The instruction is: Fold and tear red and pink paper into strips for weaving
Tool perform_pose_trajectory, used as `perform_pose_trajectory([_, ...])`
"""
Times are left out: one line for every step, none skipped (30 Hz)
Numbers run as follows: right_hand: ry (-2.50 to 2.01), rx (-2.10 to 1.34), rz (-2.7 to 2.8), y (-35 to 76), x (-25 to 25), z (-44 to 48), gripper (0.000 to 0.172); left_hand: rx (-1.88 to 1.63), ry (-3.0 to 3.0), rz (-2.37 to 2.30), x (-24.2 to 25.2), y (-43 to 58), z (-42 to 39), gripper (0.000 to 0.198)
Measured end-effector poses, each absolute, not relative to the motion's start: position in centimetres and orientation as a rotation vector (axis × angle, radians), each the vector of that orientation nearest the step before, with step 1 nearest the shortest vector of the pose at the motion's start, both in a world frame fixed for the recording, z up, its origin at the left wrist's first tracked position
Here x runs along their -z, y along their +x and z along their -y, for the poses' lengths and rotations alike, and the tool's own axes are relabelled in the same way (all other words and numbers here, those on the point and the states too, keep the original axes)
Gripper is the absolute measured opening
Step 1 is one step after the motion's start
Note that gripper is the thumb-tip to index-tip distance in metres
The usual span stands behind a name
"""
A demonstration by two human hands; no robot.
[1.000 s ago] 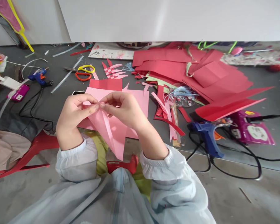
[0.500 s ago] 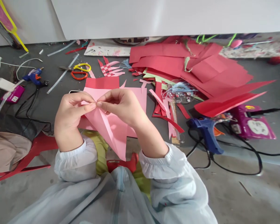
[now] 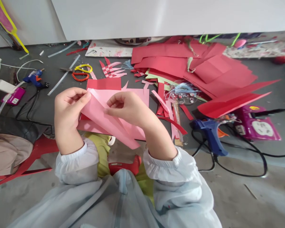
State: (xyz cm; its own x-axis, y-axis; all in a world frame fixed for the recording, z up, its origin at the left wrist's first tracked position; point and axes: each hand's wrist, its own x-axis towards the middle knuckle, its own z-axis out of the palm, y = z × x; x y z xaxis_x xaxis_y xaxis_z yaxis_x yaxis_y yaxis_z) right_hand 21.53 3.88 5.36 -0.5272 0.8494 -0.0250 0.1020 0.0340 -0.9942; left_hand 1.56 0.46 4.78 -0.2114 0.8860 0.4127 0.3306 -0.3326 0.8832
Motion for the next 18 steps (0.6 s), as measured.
perform_pose_trajectory([-0.998, -1.482, 1.746, 21.7, -5.5, -3.8, 0.019, -1.564, 1.588, -1.432, -4.8, 1.5, -0.4, 0.011])
perform_pose_trajectory([-1.027, -1.402, 1.782, 21.9, -5.6, -3.8, 0.015, -1.543, 1.59, -1.427, -4.9, 1.4, -0.3, 0.012])
perform_pose_trajectory([-1.053, -1.319, 1.81, 22.0, -5.7, -3.7, 0.011, -1.507, 1.591, -1.423, -5.0, 1.3, -0.2, 0.012])
perform_pose_trajectory([-1.076, -1.238, 1.831, 22.1, -5.8, -3.5, 0.008, -1.46, 1.594, -1.422, -5.1, 1.2, -0.1, 0.013])
perform_pose_trajectory([-1.092, -1.163, 1.847, 22.1, -6.0, -3.4, 0.006, -1.398, 1.606, -1.427, -5.2, 1.2, 0.1, 0.014])
perform_pose_trajectory([-1.101, -1.097, 1.858, 22.0, -6.1, -3.3, 0.004, -1.33, 1.626, -1.44, -5.4, 1.1, 0.3, 0.015])
perform_pose_trajectory([-1.104, -1.04, 1.866, 22.0, -6.2, -3.2, 0.004, -1.268, 1.654, -1.461, -5.5, 1.1, 0.4, 0.018])
perform_pose_trajectory([-1.105, -0.991, 1.871, 21.9, -6.3, -3.1, 0.003, -1.225, 1.681, -1.489, -5.6, 1.1, 0.5, 0.021])
perform_pose_trajectory([-1.108, -0.951, 1.873, 21.9, -6.4, -3.1, 0.003, -1.205, 1.703, -1.521, -5.6, 1.1, 0.6, 0.025])
perform_pose_trajectory([-1.112, -0.923, 1.873, 21.9, -6.5, -3.1, 0.002, -1.211, 1.715, -1.552, -5.7, 1.1, 0.7, 0.028])
perform_pose_trajectory([-1.119, -0.907, 1.878, 22.1, -6.6, -3.1, 0.001, -1.237, 1.714, -1.58, -5.7, 1.1, 0.7, 0.03])
perform_pose_trajectory([-1.13, -0.902, 1.883, 22.3, -6.8, -3.2, 0.001, -1.272, 1.703, -1.601, -5.7, 1.1, 0.8, 0.031])
perform_pose_trajectory([-1.141, -0.906, 1.892, 22.6, -6.9, -3.3, 0.003, -1.301, 1.689, -1.615, -5.8, 1.1, 0.8, 0.032])
perform_pose_trajectory([-1.154, -0.914, 1.902, 23.0, -7.0, -3.5, 0.005, -1.323, 1.675, -1.623, -5.8, 1.1, 0.8, 0.034])
perform_pose_trajectory([-1.167, -0.921, 1.912, 23.4, -7.2, -3.6, 0.007, -1.34, 1.661, -1.626, -5.8, 1.0, 0.7, 0.035])
perform_pose_trajectory([-1.178, -0.93, 1.926, 23.9, -7.3, -3.8, 0.008, -1.353, 1.649, -1.625, -5.8, 0.8, 0.7, 0.036])
perform_pose_trajectory([-1.198, -0.937, 1.926, 24.5, -7.4, -3.9, 0.008, -1.334, 1.643, -1.615, -5.9, 0.7, 0.7, 0.038])
perform_pose_trajectory([-1.225, -0.946, 1.922, 25.0, -7.4, -4.1, 0.009, -1.316, 1.64, -1.605, -5.8, 0.5, 0.8, 0.038])
